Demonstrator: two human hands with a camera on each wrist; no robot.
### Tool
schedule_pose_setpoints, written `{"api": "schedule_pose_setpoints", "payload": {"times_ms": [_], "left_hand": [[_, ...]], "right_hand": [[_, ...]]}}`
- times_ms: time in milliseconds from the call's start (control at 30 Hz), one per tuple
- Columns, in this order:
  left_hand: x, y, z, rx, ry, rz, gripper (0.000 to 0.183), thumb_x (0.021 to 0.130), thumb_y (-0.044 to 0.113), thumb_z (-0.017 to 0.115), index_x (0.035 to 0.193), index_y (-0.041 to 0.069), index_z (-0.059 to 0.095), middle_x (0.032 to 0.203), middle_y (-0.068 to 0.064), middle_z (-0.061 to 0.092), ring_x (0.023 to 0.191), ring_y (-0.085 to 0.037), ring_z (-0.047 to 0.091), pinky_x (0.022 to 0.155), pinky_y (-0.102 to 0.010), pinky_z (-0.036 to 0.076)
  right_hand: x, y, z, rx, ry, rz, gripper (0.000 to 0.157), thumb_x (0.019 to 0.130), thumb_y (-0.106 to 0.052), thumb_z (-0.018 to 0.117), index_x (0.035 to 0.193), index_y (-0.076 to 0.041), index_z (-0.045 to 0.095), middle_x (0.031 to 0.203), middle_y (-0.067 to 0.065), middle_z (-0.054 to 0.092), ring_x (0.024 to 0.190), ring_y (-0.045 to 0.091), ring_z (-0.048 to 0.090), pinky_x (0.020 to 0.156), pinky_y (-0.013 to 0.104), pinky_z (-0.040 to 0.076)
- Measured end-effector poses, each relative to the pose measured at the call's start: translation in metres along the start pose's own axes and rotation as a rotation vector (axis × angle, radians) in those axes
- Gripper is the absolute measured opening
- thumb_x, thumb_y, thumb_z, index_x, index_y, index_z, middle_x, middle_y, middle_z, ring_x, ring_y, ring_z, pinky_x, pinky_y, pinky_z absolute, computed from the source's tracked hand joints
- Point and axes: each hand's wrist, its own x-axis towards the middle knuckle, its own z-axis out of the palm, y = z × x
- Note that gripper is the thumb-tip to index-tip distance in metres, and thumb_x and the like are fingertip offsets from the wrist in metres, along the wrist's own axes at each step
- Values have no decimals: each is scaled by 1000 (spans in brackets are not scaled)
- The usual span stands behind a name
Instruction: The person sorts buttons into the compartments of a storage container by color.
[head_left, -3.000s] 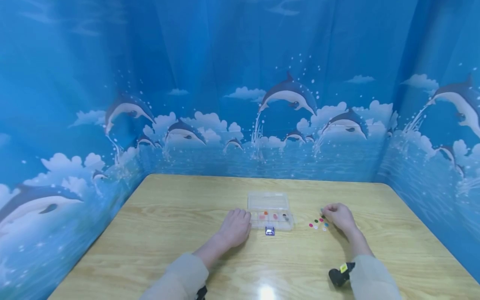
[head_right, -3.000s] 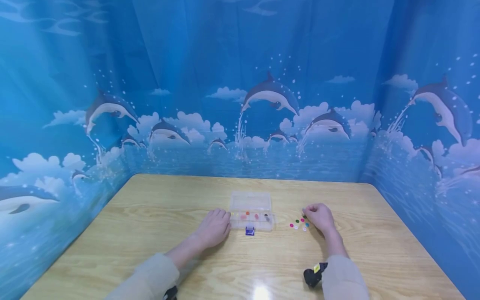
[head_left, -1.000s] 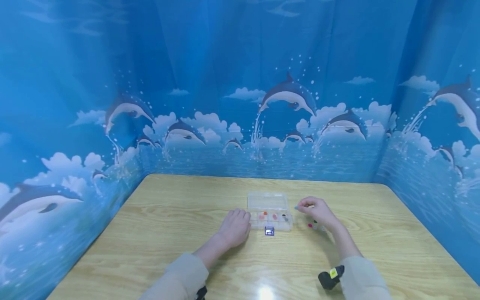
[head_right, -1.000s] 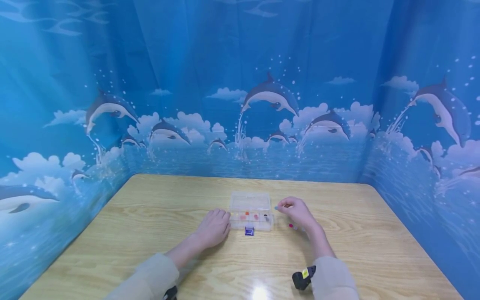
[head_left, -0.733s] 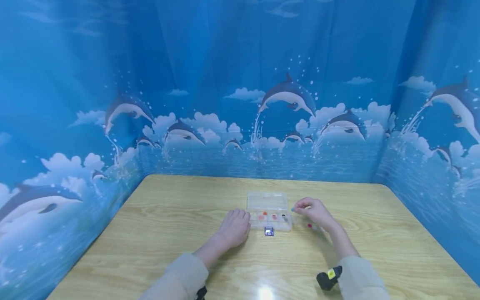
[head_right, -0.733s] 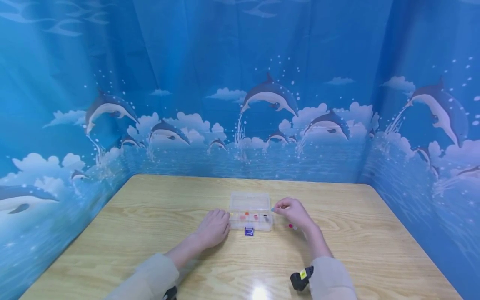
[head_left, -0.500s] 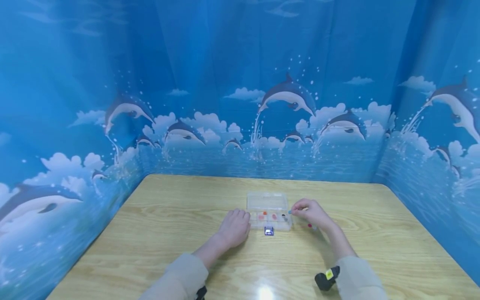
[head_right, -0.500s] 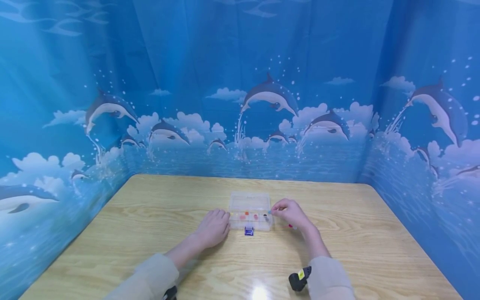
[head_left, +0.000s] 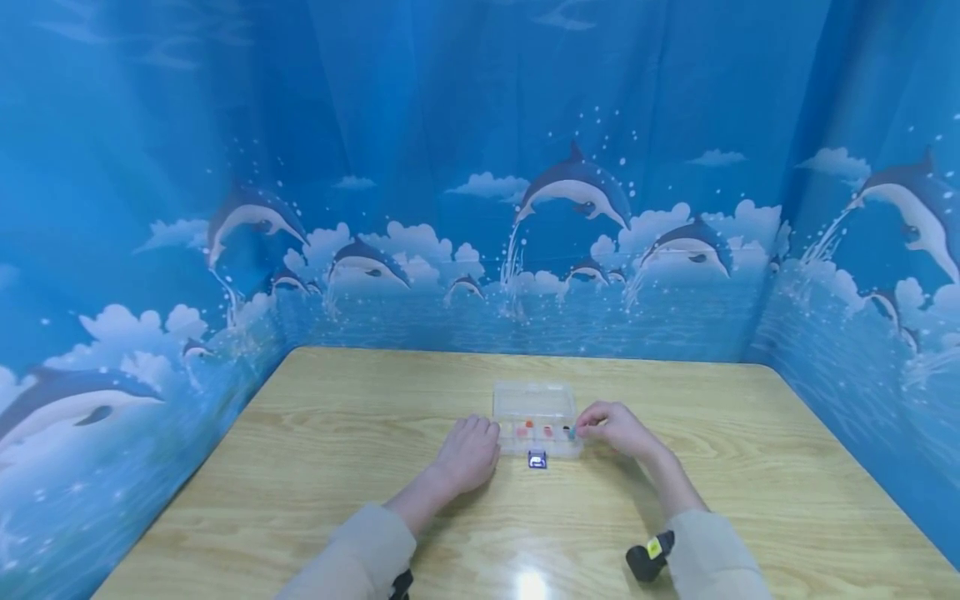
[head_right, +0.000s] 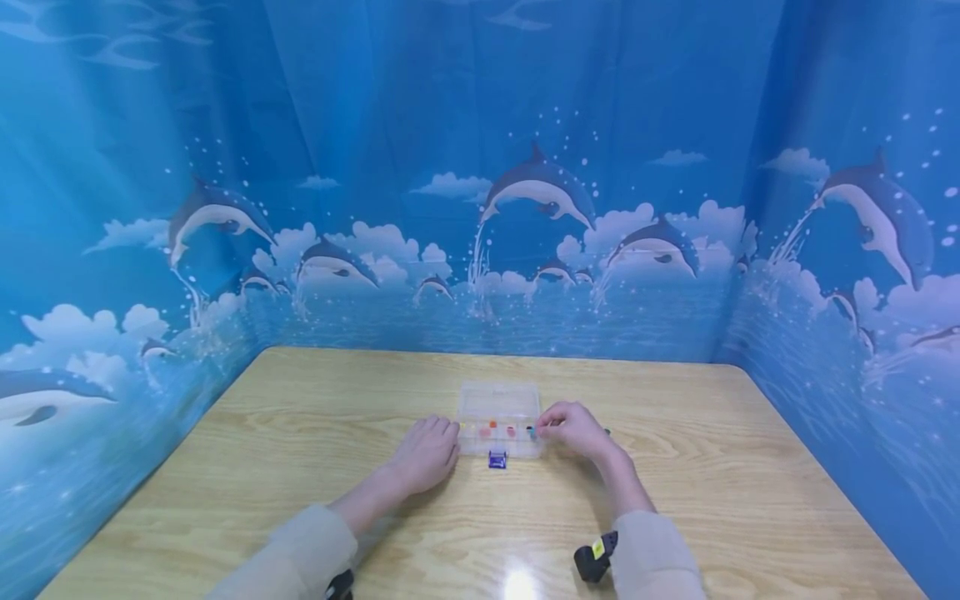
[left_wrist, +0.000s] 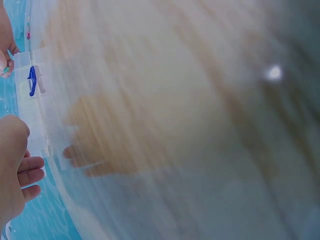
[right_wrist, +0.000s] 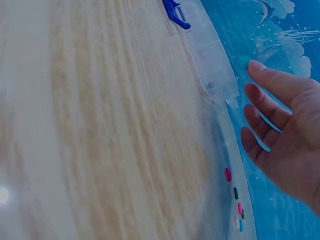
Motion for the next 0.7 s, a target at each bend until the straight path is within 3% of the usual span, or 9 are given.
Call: {"api": "schedule_pose_setpoints", "payload": {"times_ms": [167,433,700], "left_hand": [[0,0,-1,6,-5,1,24,93,28,50,102,6,55,88,-4,53,83,-17,48,76,-29,44],[1,-1,-1,17,2,8,24,93,27,50,101,6,55,87,-4,52,82,-17,48,75,-29,44],[1,0,1,12,-6,8,25,93,28,50,102,6,55,88,-4,53,82,-17,48,76,-29,44]], "right_hand": [[0,1,1,-16,6,5,11,82,-10,67,89,-1,68,87,3,62,83,17,53,74,35,44],[-2,0,-7,-12,39,140,18,85,-17,65,97,-4,67,92,5,61,72,16,49,56,28,42],[-6,4,-16,4,64,158,23,87,-19,64,100,-1,66,98,8,62,87,21,52,70,33,46]]}}
